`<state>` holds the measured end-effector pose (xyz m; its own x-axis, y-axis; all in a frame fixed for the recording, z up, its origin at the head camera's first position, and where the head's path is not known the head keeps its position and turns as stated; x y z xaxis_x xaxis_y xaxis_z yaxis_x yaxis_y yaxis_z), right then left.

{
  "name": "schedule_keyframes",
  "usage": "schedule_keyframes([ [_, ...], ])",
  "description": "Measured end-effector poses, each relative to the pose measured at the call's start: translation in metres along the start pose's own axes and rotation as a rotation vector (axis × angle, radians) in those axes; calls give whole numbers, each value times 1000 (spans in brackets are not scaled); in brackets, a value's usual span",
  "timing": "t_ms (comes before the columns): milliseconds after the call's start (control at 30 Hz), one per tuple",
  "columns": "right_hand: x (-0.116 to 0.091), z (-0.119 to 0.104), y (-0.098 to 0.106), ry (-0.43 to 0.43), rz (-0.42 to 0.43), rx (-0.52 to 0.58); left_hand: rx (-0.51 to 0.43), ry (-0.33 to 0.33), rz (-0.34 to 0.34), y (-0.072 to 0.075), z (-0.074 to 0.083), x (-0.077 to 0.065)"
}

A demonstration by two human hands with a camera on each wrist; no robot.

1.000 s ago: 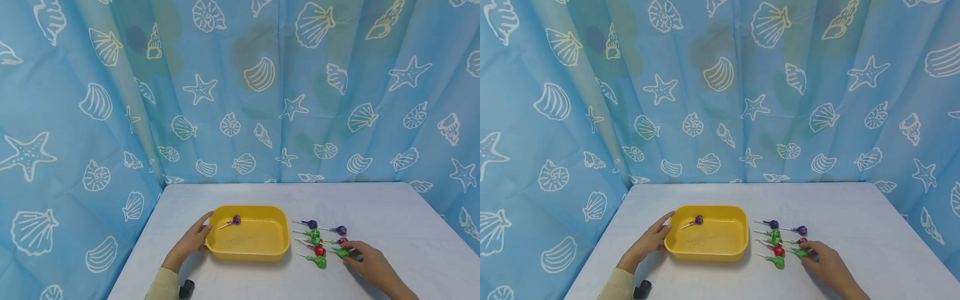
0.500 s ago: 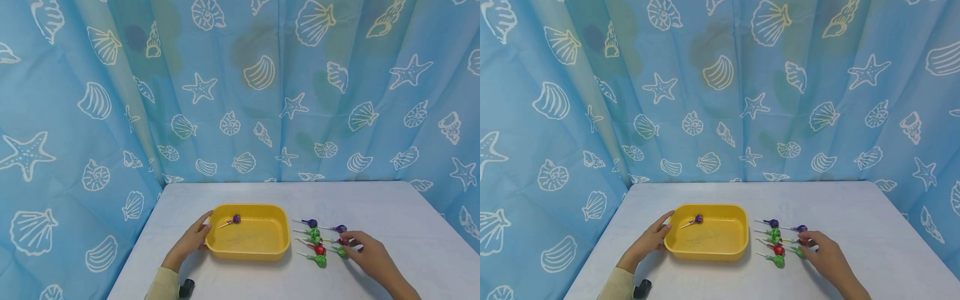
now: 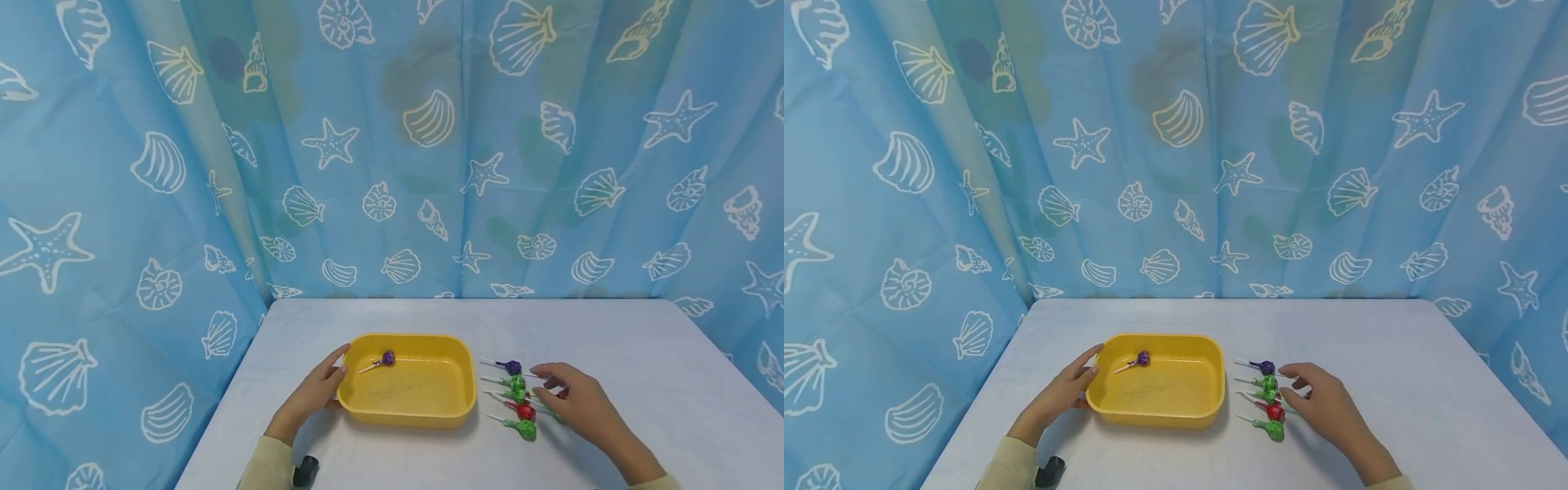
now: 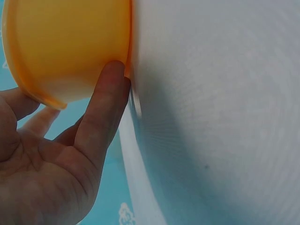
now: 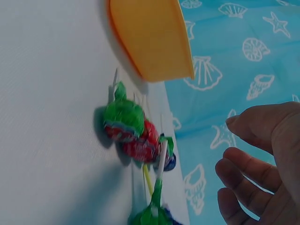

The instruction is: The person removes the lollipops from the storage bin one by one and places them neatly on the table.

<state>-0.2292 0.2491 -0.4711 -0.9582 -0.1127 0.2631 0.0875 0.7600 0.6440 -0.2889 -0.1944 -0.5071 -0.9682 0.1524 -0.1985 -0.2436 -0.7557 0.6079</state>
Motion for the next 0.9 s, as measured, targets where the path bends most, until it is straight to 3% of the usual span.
schedule_keyframes([
  [400,21,-27,-18,-12,-64,24,-2,9,6,0,0,0],
  [667,35,-41,-28,51,-103,47,2,13,5,0,-1,0],
  [900,52,-58,-45,53,-148,65,3,10,-6,0,0,1],
])
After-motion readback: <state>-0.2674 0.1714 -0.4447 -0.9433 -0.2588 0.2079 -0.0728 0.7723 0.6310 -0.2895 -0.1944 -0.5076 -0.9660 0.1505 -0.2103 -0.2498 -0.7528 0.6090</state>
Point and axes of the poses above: each hand's wrist, its own x-axis towards the middle knuckle, its own y-axis out of the back of the hand, z = x × y, the point moved 3 cm from there along x, towards the middle knuckle, and after that the axes turned 12 degrees about x, right-handed, at the moved point
